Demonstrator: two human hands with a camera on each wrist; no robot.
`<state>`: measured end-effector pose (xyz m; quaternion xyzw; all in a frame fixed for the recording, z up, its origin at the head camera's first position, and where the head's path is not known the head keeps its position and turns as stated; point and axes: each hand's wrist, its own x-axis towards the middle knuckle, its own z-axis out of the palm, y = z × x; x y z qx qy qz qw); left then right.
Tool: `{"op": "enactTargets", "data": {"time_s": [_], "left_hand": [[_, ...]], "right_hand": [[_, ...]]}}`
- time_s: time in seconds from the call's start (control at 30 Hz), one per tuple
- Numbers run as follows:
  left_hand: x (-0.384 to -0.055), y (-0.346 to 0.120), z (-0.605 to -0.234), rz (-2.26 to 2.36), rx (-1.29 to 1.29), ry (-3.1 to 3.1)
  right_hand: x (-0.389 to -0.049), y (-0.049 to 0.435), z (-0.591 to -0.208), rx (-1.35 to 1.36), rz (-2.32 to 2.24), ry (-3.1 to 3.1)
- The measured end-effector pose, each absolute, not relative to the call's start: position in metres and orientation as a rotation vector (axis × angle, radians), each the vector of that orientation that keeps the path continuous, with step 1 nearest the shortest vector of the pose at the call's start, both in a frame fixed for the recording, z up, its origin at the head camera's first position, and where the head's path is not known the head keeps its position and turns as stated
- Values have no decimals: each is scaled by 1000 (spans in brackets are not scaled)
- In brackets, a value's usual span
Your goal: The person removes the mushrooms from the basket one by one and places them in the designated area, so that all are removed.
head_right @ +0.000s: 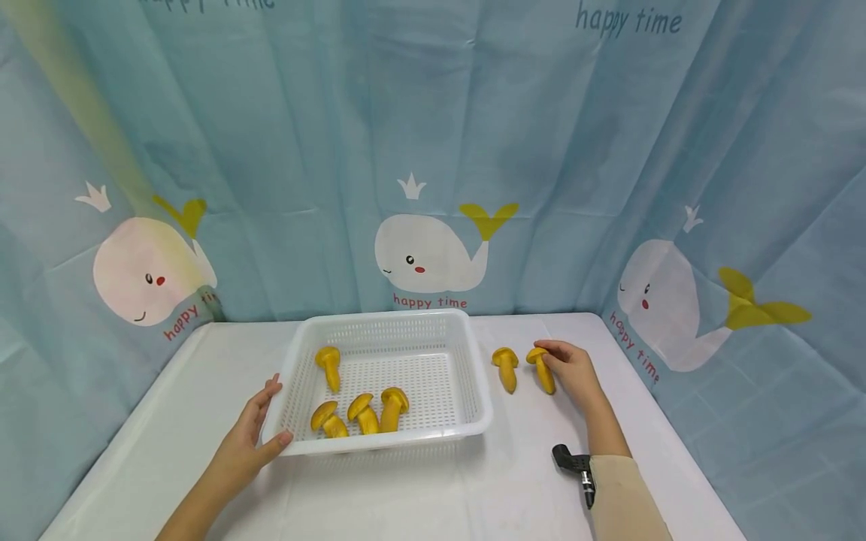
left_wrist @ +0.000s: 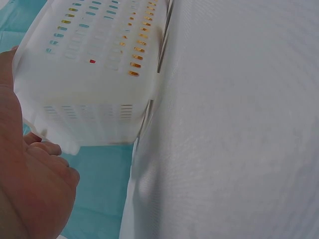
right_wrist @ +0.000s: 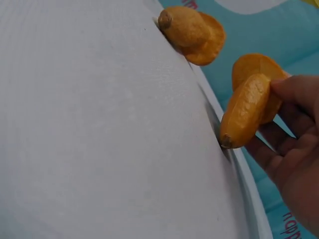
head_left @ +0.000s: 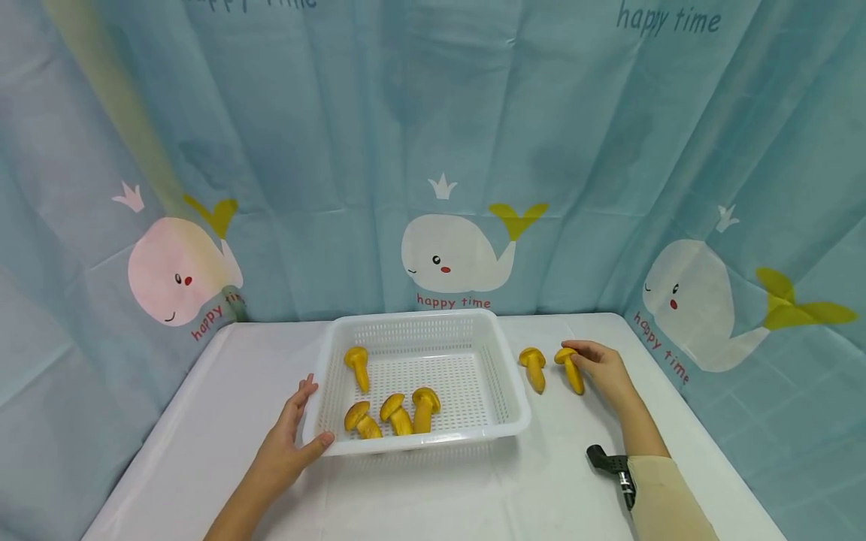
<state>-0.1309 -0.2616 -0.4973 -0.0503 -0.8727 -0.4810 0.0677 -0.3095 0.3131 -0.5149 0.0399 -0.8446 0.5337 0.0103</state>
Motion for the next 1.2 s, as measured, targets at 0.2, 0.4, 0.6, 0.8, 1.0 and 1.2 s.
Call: {"op": "enactTargets", "data": {"time_s": [0.2, 0.4, 0.6, 0.8, 1.0, 1.2], "left_hand": [[-130, -261, -496, -1456, -145, -2631], [-130, -262, -497, -1458, -163, -2621], [-131, -263, -495, -1456, -147, -2638], [-131, -262, -494, -1430, -135, -2641], [-131, -262, -496, -1457, -146, -2622], [-131, -261, -496, -1459, -156, -2623]], "right_hand": [[-312, 312, -521, 61, 1688, -2592], [-316, 310, -527, 3, 1713, -2541], [-318, 311, -531, -27, 1692, -2536], [-319, 313, -534, -34, 1640, -2573], [-320, 314, -535, -37, 1657, -2572], [-318, 314, -533, -45, 1654, -2573]]}}
